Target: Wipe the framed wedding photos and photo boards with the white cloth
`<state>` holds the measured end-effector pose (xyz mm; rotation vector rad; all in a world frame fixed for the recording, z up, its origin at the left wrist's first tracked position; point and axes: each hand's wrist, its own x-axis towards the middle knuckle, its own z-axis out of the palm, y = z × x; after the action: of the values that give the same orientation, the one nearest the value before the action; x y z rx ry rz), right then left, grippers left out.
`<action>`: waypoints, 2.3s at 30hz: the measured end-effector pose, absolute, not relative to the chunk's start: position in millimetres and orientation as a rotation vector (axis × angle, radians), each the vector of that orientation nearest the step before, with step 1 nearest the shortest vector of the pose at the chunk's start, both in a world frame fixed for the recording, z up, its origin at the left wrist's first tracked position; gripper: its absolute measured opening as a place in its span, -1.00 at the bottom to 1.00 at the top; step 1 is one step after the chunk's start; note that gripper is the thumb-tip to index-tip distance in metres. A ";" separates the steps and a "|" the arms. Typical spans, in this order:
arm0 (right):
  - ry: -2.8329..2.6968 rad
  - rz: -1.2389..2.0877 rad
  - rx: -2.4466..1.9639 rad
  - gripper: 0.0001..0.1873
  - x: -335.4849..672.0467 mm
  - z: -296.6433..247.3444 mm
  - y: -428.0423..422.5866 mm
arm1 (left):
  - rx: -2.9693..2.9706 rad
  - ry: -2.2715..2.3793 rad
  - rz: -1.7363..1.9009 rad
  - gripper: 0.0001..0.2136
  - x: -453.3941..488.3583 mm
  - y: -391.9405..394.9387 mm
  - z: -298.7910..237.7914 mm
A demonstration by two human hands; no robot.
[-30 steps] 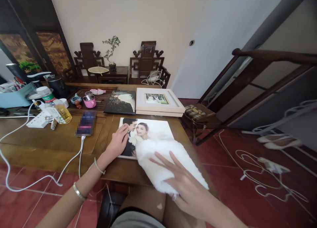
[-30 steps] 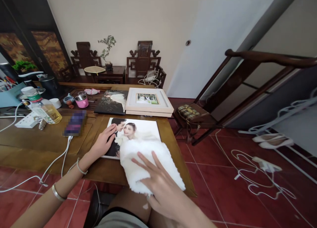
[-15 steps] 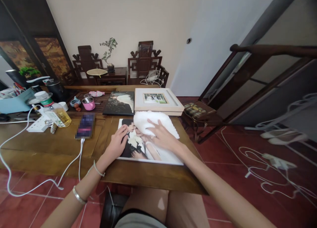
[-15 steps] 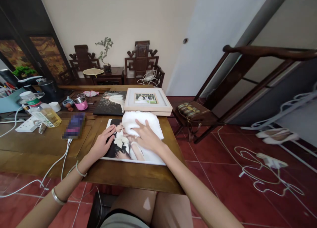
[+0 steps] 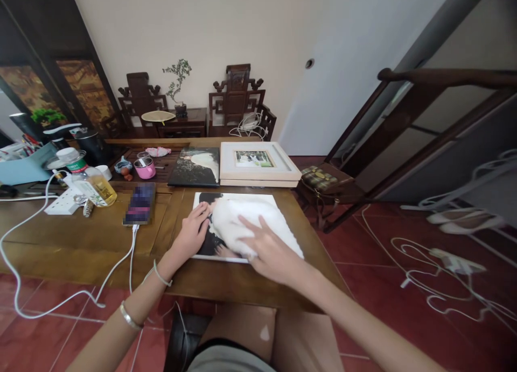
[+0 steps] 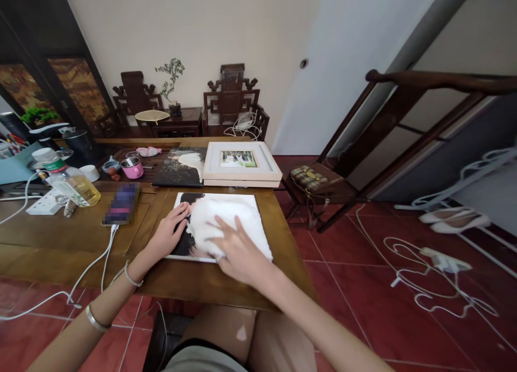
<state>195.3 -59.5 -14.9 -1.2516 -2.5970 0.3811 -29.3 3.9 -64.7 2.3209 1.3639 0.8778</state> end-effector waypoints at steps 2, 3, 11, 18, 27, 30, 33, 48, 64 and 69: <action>-2.544 0.311 -1.310 -0.50 191.6 -16.6 -24.5 | 2.323 1.347 0.889 -0.63 -29.7 4.1 -64.8; -2.537 0.289 -1.316 -0.51 188.9 -17.5 -9.0 | 2.321 1.344 0.896 -0.64 -29.9 4.2 -64.7; -2.540 0.227 -1.342 -0.50 172.6 -17.0 2.3 | 2.314 1.318 0.990 -0.64 -29.8 5.2 -62.9; -2.615 0.341 -1.199 -0.49 176.6 -20.8 -107.0 | 2.276 1.349 0.949 -0.63 -28.7 5.2 -65.0; -2.537 0.255 -1.364 -0.45 191.0 -20.9 -54.3 | 2.266 1.344 0.966 -0.63 -30.0 5.9 -69.8; -2.485 0.202 -1.467 -0.48 184.3 -16.5 -13.4 | 2.262 1.332 0.961 -0.64 -29.9 5.2 -66.1; -2.521 0.184 -1.473 -0.51 166.2 -14.0 -1.6 | 2.242 1.310 1.025 -0.64 -28.7 1.4 -56.4; -2.641 0.406 -0.955 -0.50 215.1 -13.4 -85.8 | 2.282 1.290 0.942 -0.62 -26.3 -1.9 -55.5; -2.316 0.523 -1.149 -0.68 127.8 -5.2 52.3 | 2.403 1.324 0.904 -0.65 -27.6 5.8 -62.3; -2.385 0.458 -1.258 -0.63 162.6 -7.5 32.7 | 2.390 1.301 0.913 -0.64 -27.9 4.7 -63.9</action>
<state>162.6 32.7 -7.5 -1.2581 -2.3853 0.4584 -27.9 4.7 -63.9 2.3897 1.3006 0.9135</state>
